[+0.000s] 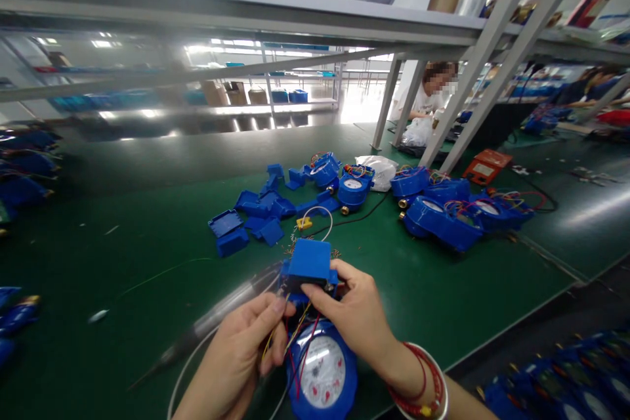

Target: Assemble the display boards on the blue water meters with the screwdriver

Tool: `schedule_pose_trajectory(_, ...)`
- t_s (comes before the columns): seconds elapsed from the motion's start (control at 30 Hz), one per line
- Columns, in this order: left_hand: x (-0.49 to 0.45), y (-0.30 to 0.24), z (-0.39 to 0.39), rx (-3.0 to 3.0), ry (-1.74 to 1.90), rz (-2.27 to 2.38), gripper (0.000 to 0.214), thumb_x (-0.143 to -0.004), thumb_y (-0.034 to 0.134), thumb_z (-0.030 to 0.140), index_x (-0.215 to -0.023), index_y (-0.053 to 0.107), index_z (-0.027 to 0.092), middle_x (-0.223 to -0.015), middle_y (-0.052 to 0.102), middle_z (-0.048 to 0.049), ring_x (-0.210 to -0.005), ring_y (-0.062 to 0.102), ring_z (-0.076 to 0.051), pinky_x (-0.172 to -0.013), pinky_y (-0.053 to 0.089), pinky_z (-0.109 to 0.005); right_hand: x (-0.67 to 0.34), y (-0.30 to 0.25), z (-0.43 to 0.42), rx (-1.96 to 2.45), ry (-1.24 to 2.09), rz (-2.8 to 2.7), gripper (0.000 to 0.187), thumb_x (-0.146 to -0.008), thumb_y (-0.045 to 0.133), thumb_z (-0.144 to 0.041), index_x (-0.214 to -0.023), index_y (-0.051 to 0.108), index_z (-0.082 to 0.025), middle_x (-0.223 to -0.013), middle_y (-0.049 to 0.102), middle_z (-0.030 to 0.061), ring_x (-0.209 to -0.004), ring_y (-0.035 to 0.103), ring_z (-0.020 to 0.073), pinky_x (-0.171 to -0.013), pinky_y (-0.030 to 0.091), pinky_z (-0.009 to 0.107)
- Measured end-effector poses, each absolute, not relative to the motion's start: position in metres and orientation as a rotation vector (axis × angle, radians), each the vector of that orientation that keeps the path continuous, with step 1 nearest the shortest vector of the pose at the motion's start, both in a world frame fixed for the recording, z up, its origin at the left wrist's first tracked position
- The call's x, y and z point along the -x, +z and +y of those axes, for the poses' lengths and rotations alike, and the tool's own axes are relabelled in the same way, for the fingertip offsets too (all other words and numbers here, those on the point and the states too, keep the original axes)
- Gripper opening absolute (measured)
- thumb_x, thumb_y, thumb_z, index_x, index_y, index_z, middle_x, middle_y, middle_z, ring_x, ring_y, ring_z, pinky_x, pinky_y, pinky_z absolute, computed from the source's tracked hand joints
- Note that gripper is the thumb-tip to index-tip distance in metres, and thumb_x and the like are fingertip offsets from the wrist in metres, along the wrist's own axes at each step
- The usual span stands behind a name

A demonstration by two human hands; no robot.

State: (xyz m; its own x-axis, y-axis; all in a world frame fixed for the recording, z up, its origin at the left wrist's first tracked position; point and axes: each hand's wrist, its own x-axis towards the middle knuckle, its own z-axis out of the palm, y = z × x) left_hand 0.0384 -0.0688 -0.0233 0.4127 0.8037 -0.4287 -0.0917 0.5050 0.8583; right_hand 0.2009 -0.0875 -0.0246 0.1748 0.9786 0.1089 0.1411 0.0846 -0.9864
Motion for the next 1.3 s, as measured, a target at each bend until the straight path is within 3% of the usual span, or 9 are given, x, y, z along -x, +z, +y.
schedule_pose_trajectory(0.17, -0.04, -0.023, -0.066, -0.862, 0.652, 0.957, 0.028, -0.082, 0.062, 0.038, -0.074, 0.06, 0.011, -0.053, 0.058, 0.0004, -0.037, 0.04, -0.003, -0.042, 0.027, -0.016, -0.204, -0.026, -0.087, 1.306, 0.927, -1.261, 0.011, -0.075, 0.069, -0.021, -0.085, 0.07, -0.017, -0.08, 0.071, 0.0016, -0.071, 0.064, 0.0161, -0.067, 0.051, 0.025)
schedule_pose_trajectory(0.33, -0.041, -0.027, -0.066, -0.826, 0.603, 0.953, 0.027, -0.078, 0.067, 0.033, -0.065, 0.058, 0.012, -0.05, 0.057, 0.0006, -0.039, 0.05, -0.005, -0.038, 0.026, -0.014, -0.202, -0.028, -0.087, 1.311, 0.877, -1.221, 0.012, -0.075, 0.069, -0.022, -0.085, 0.07, -0.016, -0.079, 0.071, 0.0024, -0.07, 0.065, 0.0168, -0.065, 0.051, 0.025)
schedule_pose_trajectory(0.47, -0.044, -0.028, -0.066, -0.772, 0.596, 0.96, 0.027, -0.076, 0.07, 0.032, -0.062, 0.058, 0.012, -0.045, 0.054, 0.0018, -0.034, 0.045, -0.004, -0.033, 0.023, -0.012, -0.203, -0.029, -0.086, 1.302, 0.861, -1.239, 0.01, -0.075, 0.068, -0.021, -0.084, 0.07, -0.016, -0.079, 0.071, 0.0025, -0.07, 0.064, 0.0167, -0.065, 0.051, 0.025)
schedule_pose_trajectory(0.7, -0.044, -0.031, -0.066, -0.789, 0.627, 0.945, 0.028, -0.074, 0.07, 0.033, -0.063, 0.057, 0.011, -0.055, 0.062, -0.0023, -0.03, 0.042, -0.002, -0.032, 0.019, -0.012, -0.204, -0.029, -0.085, 1.29, 0.905, -1.198, 0.009, -0.074, 0.069, -0.02, -0.082, 0.07, -0.016, -0.078, 0.071, 0.0026, -0.07, 0.065, 0.0167, -0.064, 0.051, 0.025)
schedule_pose_trajectory(0.83, -0.045, -0.031, -0.069, -0.852, 0.619, 0.956, 0.031, -0.077, 0.067, 0.035, -0.061, 0.059, 0.01, -0.046, 0.055, 0.0002, -0.03, 0.039, -0.002, -0.034, 0.019, -0.013, -0.204, -0.026, -0.085, 1.228, 1.039, -1.095, 0.01, -0.073, 0.07, -0.02, -0.081, 0.069, -0.015, -0.077, 0.072, 0.0031, -0.07, 0.066, 0.0169, -0.063, 0.052, 0.024)
schedule_pose_trajectory(1.07, -0.044, -0.027, -0.071, -0.827, 0.727, 0.983, 0.027, -0.075, 0.068, 0.036, -0.067, 0.063, 0.01, -0.057, 0.062, -0.0033, -0.032, 0.044, -0.003, -0.036, 0.023, -0.014, -0.206, -0.027, -0.085, 1.224, 0.978, -1.165, 0.013, -0.074, 0.069, -0.023, -0.085, 0.07, -0.015, -0.079, 0.072, 0.0038, -0.07, 0.065, 0.0171, -0.064, 0.052, 0.026)
schedule_pose_trajectory(1.3, -0.044, -0.033, -0.073, -0.872, 0.742, 0.996, 0.027, -0.076, 0.068, 0.035, -0.067, 0.061, 0.011, -0.053, 0.059, -0.0017, -0.032, 0.044, -0.003, -0.036, 0.023, -0.013, -0.205, -0.028, -0.086, 1.237, 0.974, -1.159, 0.014, -0.075, 0.069, -0.025, -0.085, 0.069, -0.015, -0.079, 0.071, 0.004, -0.071, 0.065, 0.0178, -0.066, 0.053, 0.027)
